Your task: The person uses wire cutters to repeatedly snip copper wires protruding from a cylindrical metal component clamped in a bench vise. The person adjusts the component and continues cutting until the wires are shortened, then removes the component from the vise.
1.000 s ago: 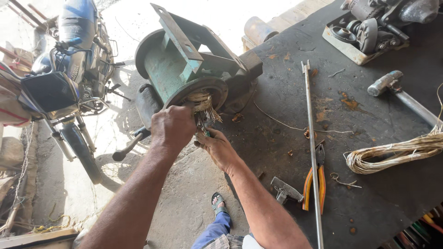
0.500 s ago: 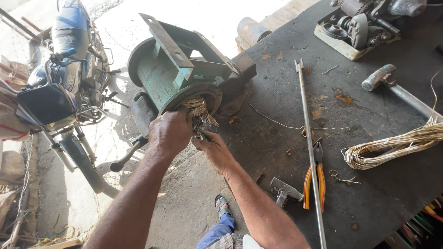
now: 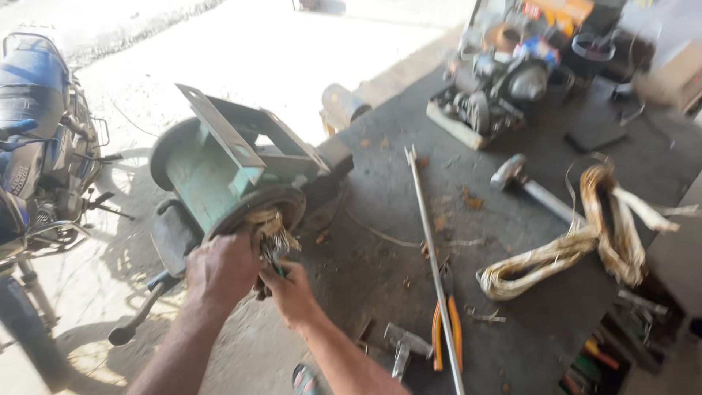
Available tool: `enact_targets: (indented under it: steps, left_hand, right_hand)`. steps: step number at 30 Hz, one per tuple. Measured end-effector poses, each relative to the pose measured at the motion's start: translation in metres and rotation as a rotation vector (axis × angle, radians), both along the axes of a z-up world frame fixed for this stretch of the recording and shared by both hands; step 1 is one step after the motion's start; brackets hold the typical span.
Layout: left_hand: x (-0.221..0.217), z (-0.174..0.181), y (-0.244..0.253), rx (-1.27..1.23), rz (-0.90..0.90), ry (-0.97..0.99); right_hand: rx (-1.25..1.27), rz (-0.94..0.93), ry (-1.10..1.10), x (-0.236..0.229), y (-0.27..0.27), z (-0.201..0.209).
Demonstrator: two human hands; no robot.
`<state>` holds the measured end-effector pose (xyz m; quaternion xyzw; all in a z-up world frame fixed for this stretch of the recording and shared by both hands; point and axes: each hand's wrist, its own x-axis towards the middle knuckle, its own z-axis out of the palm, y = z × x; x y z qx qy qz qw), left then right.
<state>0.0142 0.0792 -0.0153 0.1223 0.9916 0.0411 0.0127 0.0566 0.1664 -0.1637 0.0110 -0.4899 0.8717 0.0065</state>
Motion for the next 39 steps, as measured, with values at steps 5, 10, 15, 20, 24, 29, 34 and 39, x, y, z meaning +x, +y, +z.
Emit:
enact_targets:
  steps: [5,10,15,20,24,29,34,39]
  left_hand:
    - [-0.001,0.010,0.008,0.066,0.036,-0.022]
    - [0.000,0.002,0.003,0.129,0.046,-0.001]
    - [-0.001,-0.002,0.002,0.130,0.027,0.085]
    - [0.006,-0.003,0.002,0.129,-0.007,0.104]
    - [0.005,0.000,0.003,0.135,-0.012,0.088]
    - [0.002,-0.010,-0.001,0.129,-0.007,0.155]
    - [-0.004,-0.014,0.000,0.069,-0.004,0.105]
    - [0.000,-0.021,-0.002,0.064,-0.009,0.148]
  right_hand:
    - [0.103,0.081,-0.419,0.001,0.026,0.035]
    - [0.183,0.030,-0.415,-0.002,0.035,0.026]
    - [0.099,0.076,-0.090,-0.015,0.021,-0.009]
    - [0.078,0.039,0.038,-0.007,0.008,-0.026]
    - [0.102,0.137,-0.143,-0.003,0.021,-0.007]
    - [0.034,0.204,-0.337,-0.009,0.039,0.019]
    - [0.083,0.182,-0.325,-0.011,0.037,0.026]
    - [0.115,0.101,-0.166,-0.001,0.020,0.016]
